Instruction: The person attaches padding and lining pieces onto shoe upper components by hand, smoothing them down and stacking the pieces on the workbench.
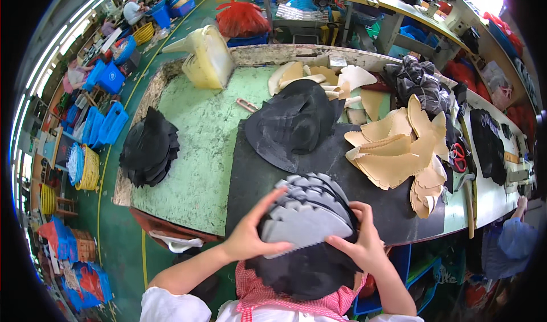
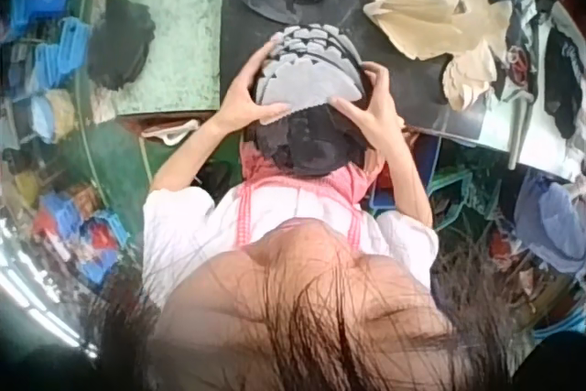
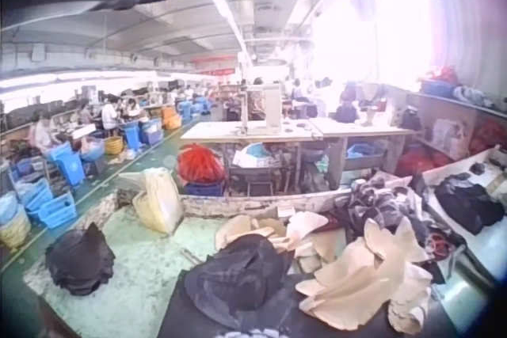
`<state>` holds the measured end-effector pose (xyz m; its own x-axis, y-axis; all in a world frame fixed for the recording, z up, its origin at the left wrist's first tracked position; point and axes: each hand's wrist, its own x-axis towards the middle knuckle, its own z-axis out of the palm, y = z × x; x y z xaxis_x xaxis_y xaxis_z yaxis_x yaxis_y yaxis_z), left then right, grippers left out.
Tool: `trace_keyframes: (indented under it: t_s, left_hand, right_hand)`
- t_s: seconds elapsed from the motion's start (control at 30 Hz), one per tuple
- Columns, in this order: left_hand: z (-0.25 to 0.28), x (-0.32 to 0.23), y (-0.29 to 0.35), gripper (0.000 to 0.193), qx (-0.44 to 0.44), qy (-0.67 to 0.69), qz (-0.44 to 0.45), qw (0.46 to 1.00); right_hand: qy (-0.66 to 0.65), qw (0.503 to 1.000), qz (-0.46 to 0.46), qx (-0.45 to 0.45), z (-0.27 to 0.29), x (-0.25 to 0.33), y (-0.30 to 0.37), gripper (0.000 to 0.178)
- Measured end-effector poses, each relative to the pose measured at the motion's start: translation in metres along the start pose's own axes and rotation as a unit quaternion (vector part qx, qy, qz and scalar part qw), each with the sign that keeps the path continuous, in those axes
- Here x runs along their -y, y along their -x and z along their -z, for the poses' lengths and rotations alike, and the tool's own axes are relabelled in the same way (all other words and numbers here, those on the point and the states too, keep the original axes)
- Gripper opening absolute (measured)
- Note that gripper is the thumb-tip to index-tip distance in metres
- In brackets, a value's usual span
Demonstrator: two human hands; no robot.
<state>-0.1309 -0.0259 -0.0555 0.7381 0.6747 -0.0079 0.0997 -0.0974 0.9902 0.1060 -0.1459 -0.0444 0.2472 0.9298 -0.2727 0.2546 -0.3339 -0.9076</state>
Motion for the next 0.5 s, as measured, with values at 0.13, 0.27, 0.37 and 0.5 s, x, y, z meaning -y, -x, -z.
trace_keyframes:
  t_s: [0.13, 0.27, 0.37, 0.5]
  left_hand:
    - [0.074, -0.034, -0.017, 0.103, -0.111, -0.066, -0.04, 0.991]
    - [0.167, -0.047, -0.062, 0.1, -0.222, -0.03, 0.01, 0.974]
    - [0.249, 0.0, -0.091, 0.1, -0.287, -0.168, 0.037, 0.942]
    - [0.284, 0.051, -0.108, 0.095, -0.28, -0.302, 0.038, 0.91]
  right_hand:
    - [-0.172, 0.967, 0.189, 0.02, -0.028, 0.044, -0.047, 0.076]
    - [0.047, 0.95, 0.307, -0.039, -0.008, 0.056, -0.082, 0.041]
    - [0.186, 0.936, 0.281, -0.101, 0.015, 0.047, -0.09, 0.017]
    - [0.279, 0.909, 0.24, -0.197, 0.047, 0.014, -0.083, 0.01]
